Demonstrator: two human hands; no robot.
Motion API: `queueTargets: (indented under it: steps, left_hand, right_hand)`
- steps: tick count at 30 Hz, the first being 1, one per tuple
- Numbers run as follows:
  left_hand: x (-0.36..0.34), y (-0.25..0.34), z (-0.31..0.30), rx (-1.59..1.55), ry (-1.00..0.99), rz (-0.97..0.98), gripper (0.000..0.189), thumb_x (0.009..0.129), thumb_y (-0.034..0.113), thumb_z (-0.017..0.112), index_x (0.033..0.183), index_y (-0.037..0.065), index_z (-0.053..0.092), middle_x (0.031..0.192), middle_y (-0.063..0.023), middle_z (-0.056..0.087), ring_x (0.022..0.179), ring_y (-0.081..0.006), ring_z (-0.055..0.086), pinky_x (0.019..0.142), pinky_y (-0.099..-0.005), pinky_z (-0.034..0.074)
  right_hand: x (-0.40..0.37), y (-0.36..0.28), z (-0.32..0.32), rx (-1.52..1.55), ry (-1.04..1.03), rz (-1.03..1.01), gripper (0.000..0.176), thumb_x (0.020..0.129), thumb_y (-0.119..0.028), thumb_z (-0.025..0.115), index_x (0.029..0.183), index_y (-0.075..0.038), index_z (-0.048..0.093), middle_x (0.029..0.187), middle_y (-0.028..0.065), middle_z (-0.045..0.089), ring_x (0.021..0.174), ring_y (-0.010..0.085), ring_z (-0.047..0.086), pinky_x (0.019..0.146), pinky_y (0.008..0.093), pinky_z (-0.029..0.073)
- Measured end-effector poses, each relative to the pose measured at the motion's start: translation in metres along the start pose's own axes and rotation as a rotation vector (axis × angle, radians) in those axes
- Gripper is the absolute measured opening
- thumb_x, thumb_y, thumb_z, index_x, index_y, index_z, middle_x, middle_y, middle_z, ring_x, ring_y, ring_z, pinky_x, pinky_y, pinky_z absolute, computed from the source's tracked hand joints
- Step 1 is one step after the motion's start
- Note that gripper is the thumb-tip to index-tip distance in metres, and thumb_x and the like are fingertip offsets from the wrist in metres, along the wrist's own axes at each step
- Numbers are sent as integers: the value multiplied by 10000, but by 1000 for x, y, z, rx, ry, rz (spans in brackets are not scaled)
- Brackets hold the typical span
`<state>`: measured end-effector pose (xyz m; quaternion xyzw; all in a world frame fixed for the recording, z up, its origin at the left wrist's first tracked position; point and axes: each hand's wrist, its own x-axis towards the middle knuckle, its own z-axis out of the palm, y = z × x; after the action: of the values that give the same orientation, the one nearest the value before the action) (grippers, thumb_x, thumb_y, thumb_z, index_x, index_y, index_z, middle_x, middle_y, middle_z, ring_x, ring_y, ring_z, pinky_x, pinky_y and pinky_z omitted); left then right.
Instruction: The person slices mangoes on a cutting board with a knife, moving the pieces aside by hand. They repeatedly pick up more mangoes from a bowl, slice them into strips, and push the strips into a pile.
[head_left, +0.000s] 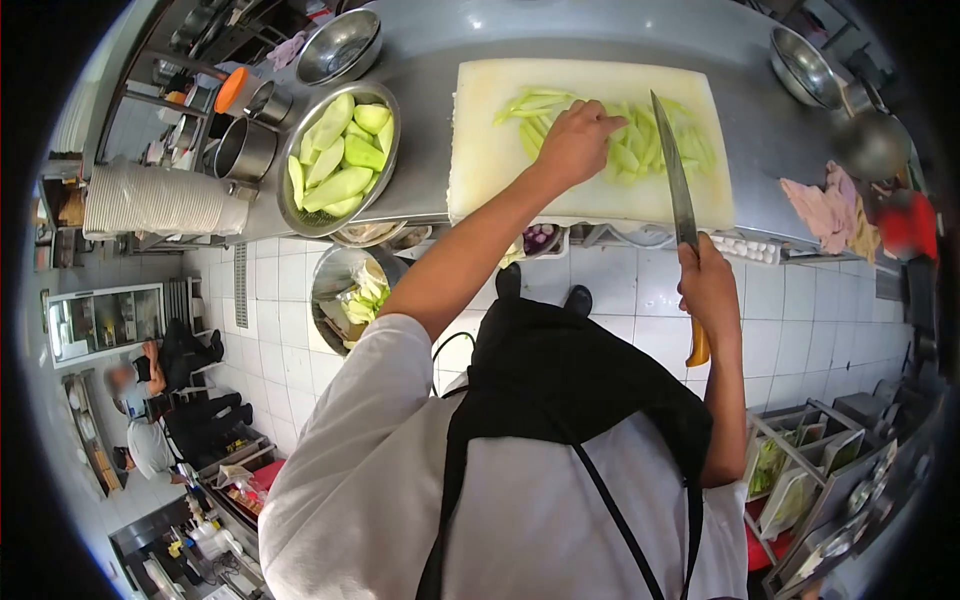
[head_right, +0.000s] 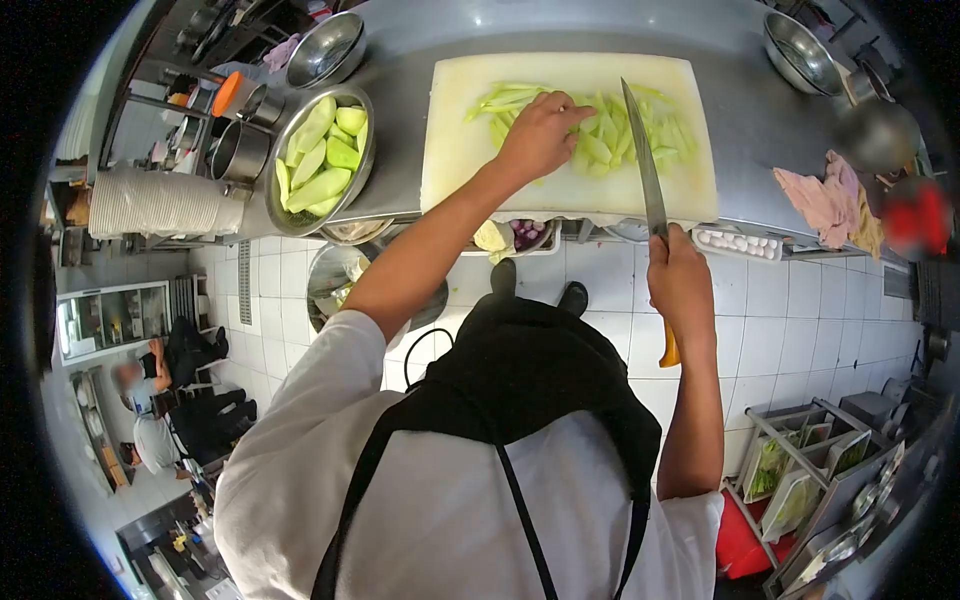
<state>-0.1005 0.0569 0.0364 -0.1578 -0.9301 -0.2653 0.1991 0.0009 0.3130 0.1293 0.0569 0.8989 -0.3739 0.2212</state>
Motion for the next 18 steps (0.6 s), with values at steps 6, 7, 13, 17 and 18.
queueTargets:
  steps: [6,7,13,17,18]
  left_hand:
    - [19,-15,10,-74,-38,18,215,821,46,721,1025,65,787,1003,-109,694,951,-287,663,849,-400,560]
    - [18,-14,7,-168,18,-62,196,819,50,718,1001,63,789,989,-111,699,938,-300,669,843,-405,558]
    - [-9,-8,-55,-547,140,-662,195,932,127,736,1023,-44,758,816,-68,735,707,-108,664,678,-267,552]
    - [-53,-18,-86,-656,160,-991,210,900,116,761,1024,-55,758,837,-71,741,695,-107,664,657,-272,555]
    - [-65,-27,-83,-522,157,-971,211,889,118,768,1017,-50,761,846,-83,746,693,-128,671,665,-284,559]
  right_hand:
    - [-9,27,-3,11,35,-24,213,1042,-200,527,1009,8,555,783,281,665,720,481,649,693,532,493]
    - [-10,30,-2,16,43,-32,208,1041,-198,529,1007,6,554,779,281,663,741,486,650,696,536,491]
    - [-9,32,5,-61,21,-124,205,1034,-206,535,1020,-4,562,813,298,666,818,511,641,726,569,478]
    - [-9,17,20,-106,-91,-171,223,1027,-233,538,1045,-14,574,832,300,671,840,518,638,752,587,474]
    - [-7,16,27,-135,-106,-233,227,1026,-238,537,1053,-16,575,835,299,672,846,520,637,760,590,474]
